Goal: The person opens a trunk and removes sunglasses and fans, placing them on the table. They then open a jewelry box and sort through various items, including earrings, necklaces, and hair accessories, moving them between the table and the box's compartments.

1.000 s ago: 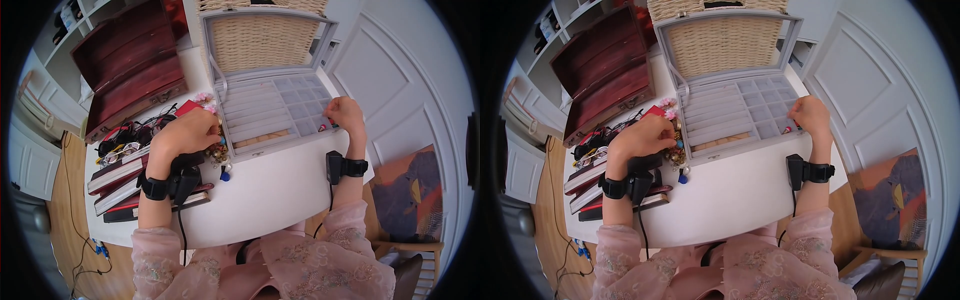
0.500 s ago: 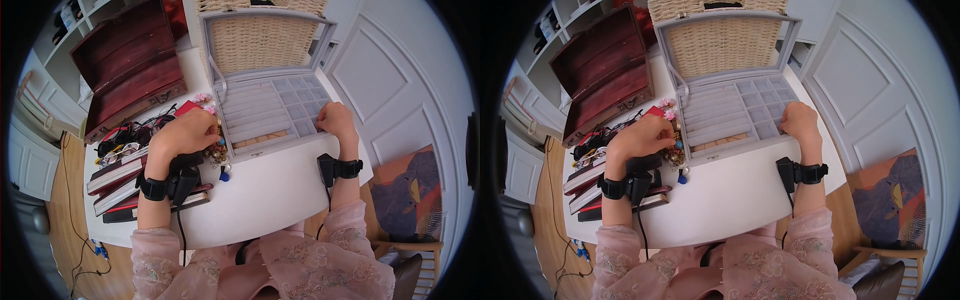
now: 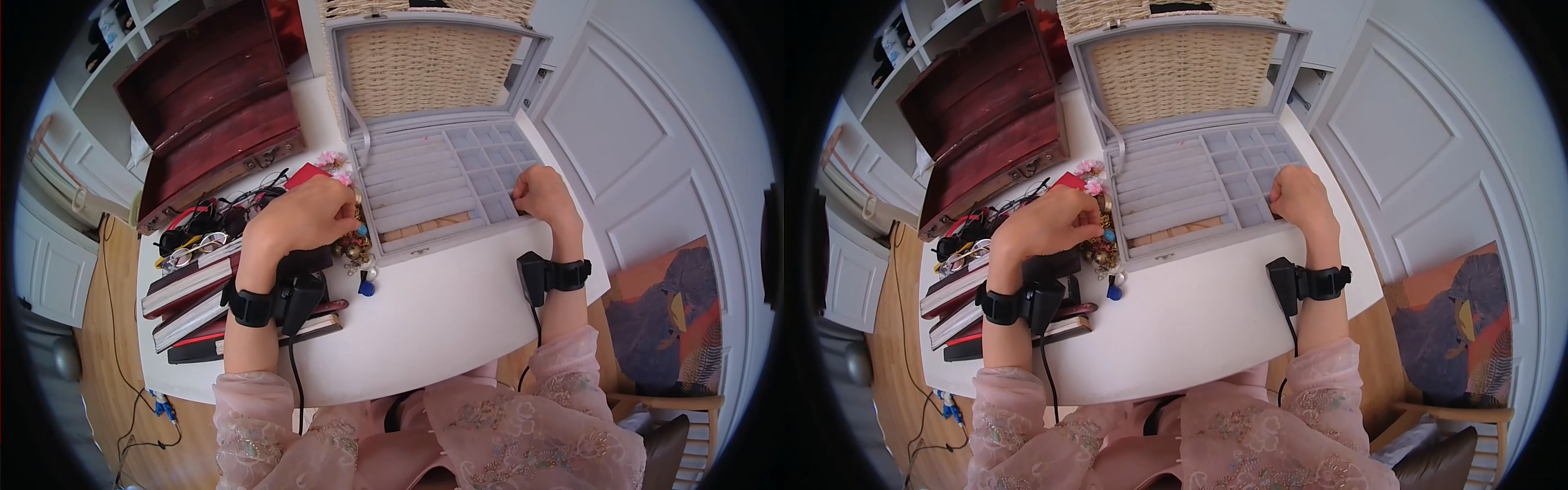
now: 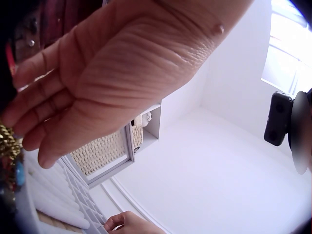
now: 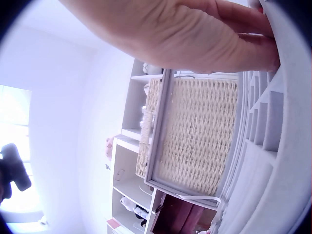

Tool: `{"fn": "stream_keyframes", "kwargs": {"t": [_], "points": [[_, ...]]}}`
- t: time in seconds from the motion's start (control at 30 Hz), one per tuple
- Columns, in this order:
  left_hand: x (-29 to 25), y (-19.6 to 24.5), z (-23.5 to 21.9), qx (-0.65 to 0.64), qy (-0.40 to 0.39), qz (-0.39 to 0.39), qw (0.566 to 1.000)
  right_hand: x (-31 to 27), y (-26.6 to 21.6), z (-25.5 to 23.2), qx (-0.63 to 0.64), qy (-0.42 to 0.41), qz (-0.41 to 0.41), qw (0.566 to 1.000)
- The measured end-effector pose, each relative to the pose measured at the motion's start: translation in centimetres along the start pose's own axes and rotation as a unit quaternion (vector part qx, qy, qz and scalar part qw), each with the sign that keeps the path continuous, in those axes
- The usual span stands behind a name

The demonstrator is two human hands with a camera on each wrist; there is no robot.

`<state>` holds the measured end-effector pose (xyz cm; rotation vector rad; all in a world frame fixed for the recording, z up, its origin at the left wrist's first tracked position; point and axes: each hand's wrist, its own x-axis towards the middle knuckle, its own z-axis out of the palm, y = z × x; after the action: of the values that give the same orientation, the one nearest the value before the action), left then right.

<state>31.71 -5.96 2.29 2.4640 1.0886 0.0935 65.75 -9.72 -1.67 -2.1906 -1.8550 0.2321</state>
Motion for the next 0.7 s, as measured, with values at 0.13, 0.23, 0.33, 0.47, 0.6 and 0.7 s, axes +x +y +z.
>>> {"fn": "stream_keyframes", "kwargs": {"t": [0.13, 0.23, 0.33, 0.47, 0.6, 0.7], "points": [[0.0, 0.0, 0.1, 0.019, 0.005, 0.0, 1.0, 0.2, 0.3, 0.4, 0.004, 0.019, -0.014, 1.0], [0.0, -0.1, 0.1, 0.02, 0.009, 0.005, 1.0, 0.2, 0.7, 0.1, 0.006, 0.025, -0.01, 1.0], [-0.1, -0.4, 0.3, 0.002, 0.012, 0.013, 1.0, 0.0, 0.6, -0.8, 0.036, 0.021, -0.005, 0.999], [-0.1, 0.0, 0.0, -0.001, 0.001, 0.0, 1.0, -0.1, 0.5, -1.3, 0.11, 0.074, -0.006, 0.991], [0.1, 0.2, -0.1, -0.007, 0.012, 0.012, 1.0, -0.1, -0.4, -2.0, 0.19, 0.078, -0.011, 0.979], [0.4, 0.8, -0.1, -0.027, 0.061, 0.04, 0.997, 0.1, -0.7, -1.9, 0.304, 0.056, -0.033, 0.95]]}}
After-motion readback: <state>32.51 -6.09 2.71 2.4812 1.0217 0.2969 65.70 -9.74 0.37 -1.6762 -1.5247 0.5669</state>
